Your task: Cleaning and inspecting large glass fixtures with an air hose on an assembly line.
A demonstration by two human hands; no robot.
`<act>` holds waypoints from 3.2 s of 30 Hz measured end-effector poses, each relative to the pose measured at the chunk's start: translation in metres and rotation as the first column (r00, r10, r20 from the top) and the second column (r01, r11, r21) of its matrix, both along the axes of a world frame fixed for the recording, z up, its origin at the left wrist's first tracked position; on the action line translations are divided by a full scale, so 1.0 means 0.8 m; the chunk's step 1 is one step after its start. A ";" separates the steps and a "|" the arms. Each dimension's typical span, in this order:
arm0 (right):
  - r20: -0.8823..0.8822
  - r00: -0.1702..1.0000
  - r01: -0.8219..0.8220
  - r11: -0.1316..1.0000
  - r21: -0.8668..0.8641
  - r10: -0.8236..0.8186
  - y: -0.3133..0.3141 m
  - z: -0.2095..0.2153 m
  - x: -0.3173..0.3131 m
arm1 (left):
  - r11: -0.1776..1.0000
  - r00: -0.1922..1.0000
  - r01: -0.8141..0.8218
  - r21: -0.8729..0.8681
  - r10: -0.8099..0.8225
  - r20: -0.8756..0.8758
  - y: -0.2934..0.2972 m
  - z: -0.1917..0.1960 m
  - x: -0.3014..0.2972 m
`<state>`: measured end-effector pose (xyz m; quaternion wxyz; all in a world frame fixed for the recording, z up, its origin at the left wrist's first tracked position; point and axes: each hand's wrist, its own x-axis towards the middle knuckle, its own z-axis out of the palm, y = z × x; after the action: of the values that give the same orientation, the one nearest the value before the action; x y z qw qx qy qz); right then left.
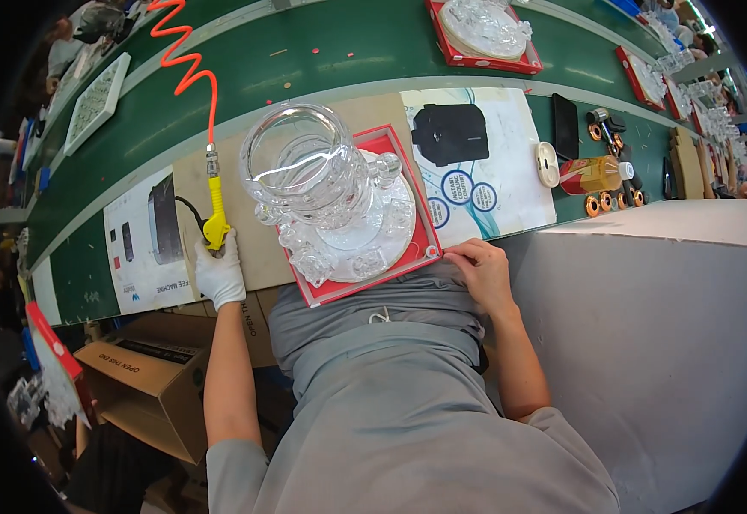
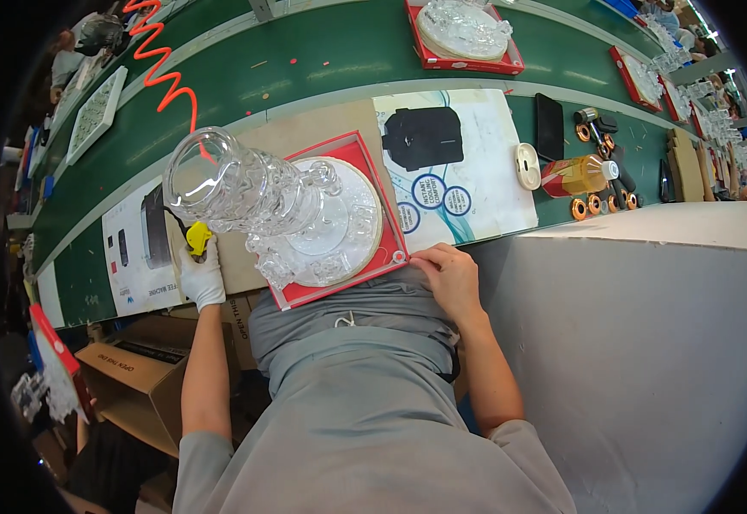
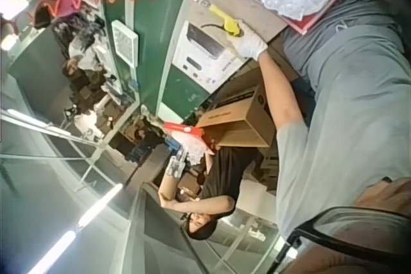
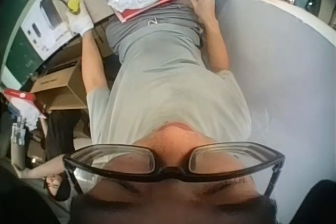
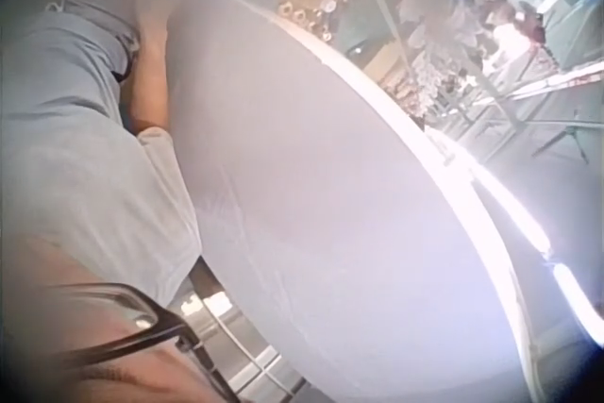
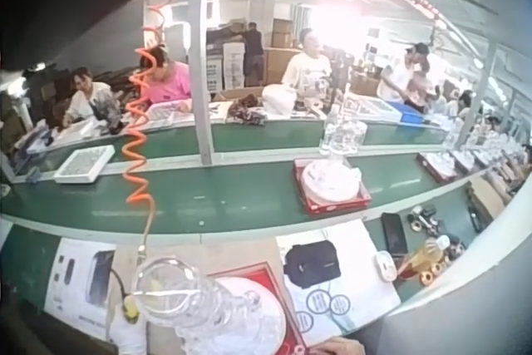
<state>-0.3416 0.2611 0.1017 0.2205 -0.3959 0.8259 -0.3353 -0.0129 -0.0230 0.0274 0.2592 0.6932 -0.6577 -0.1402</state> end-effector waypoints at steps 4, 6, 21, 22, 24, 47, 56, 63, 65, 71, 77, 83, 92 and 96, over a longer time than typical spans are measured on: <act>0.067 0.994 0.088 0.995 -0.043 -0.085 -0.003 -0.009 -0.002 | 1.000 0.999 -0.013 0.029 0.011 0.045 0.006 0.016 -0.013; 0.073 0.993 0.098 0.994 -0.039 -0.095 -0.007 -0.008 0.000 | 0.999 0.998 -0.016 0.031 0.015 0.056 0.007 0.020 -0.014; 0.196 0.966 0.185 0.981 -0.058 -0.170 -0.032 -0.026 -0.032 | 0.998 0.999 -0.029 0.054 0.027 0.026 0.006 0.010 -0.010; 0.253 0.940 0.262 0.959 -0.109 -0.228 -0.034 -0.031 -0.045 | 0.999 1.000 -0.024 0.047 0.023 0.014 0.005 0.006 -0.010; 0.310 0.909 0.339 0.928 -0.156 -0.280 -0.036 -0.032 -0.071 | 0.999 1.000 -0.019 0.038 0.019 -0.002 -0.001 0.007 -0.012; -0.087 0.989 -0.120 0.993 -0.022 0.118 -0.106 -0.117 -0.063 | 0.998 0.993 0.043 -0.042 -0.038 0.115 0.008 0.018 0.012; -0.184 0.973 -0.166 0.975 -0.146 0.138 -0.089 -0.132 -0.074 | 0.998 0.992 0.053 0.023 -0.056 0.111 0.007 0.022 0.008; -0.058 0.997 -0.057 0.995 -0.081 0.052 -0.083 -0.182 -0.130 | 0.997 0.994 0.071 0.025 -0.073 0.084 0.013 0.031 0.007; -0.061 0.996 -0.078 0.986 -0.148 0.070 -0.079 -0.201 -0.142 | 0.996 0.993 0.083 -0.024 -0.081 0.082 0.015 0.026 0.009; 0.334 0.942 0.030 0.984 -0.174 0.030 -0.084 -0.226 -0.156 | 0.997 0.994 0.072 0.042 -0.075 0.079 0.018 0.033 0.006; 0.407 0.913 0.071 0.970 -0.232 0.031 -0.081 -0.163 -0.102 | 0.996 0.995 0.087 -0.026 -0.085 0.058 0.013 0.023 0.013; 0.440 0.897 0.139 0.972 -0.189 -0.043 -0.059 -0.150 -0.109 | 0.996 0.997 0.081 -0.029 -0.080 0.020 0.012 0.020 0.015; 0.227 0.968 0.024 0.935 0.355 -0.111 0.113 -0.092 -0.109 | 0.981 0.989 0.151 0.122 -0.151 -0.007 0.084 0.037 0.035; 0.016 0.999 -0.037 0.924 0.380 0.034 0.174 -0.103 -0.091 | 0.970 0.971 0.156 0.189 -0.115 -0.209 0.152 0.027 0.047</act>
<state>-0.4147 0.4002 0.0195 0.3030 -0.3591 0.8669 -0.1666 0.0244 0.0984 0.0491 0.2402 0.6521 -0.6570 -0.2921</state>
